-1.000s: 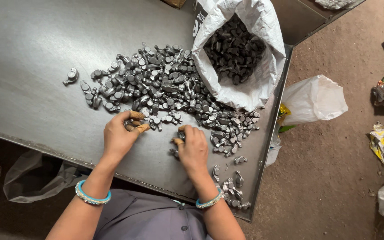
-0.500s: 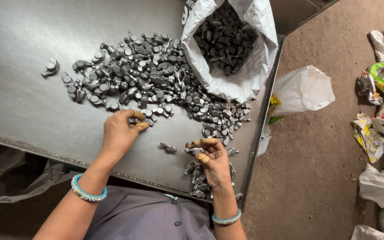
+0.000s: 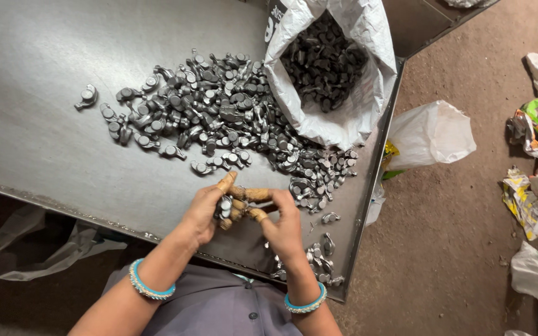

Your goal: The person stands at a metal table sorting small metal castings, picking items one at a time from a pile, turning them in their hands, and placing them into a large paper sack on the table. They occasionally gather handfuls of castings and drop them into the sack.

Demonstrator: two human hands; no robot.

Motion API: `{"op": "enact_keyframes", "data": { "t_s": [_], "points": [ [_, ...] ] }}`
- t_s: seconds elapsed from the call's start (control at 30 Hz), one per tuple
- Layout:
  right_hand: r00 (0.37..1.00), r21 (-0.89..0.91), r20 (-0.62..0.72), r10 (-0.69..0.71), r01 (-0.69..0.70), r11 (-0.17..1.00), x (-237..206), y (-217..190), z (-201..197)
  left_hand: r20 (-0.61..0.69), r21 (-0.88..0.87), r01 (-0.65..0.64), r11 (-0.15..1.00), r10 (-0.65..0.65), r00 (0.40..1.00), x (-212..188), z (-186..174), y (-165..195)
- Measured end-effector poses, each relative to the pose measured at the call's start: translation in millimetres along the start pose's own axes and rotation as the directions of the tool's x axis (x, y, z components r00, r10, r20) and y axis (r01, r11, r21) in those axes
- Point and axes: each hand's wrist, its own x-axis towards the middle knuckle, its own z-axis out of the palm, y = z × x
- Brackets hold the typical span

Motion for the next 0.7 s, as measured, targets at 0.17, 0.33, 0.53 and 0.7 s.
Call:
{"op": "enact_keyframes", "data": {
  "t_s": [0.17,0.33,0.53,0.7],
  "points": [
    [0.994,-0.385,0.073,-0.082,0.104,0.917,-5.6,-18.6,9.0,0.011,0.239,-0.271,0.933,0.276,0.961,-5.7,-15.7,22.0],
    [0.984,-0.404,0.122,-0.127,0.166,0.900,-7.1,-16.4,7.9,-0.076,0.670,-0.368,0.644,0.553,0.830,-17.7,-17.1,43.3],
    [0.975,-0.400,0.154,-0.163,0.212,0.891,-7.3,-4.6,4.7,0.093,0.934,-0.322,0.155,0.766,0.636,-11.1,-23.4,55.2],
    [0.991,-0.355,0.100,-0.089,0.119,0.927,-8.2,8.7,0.2,0.008,0.973,-0.165,0.161,0.692,0.722,-5.8,-24.8,50.2]
  ]
}}
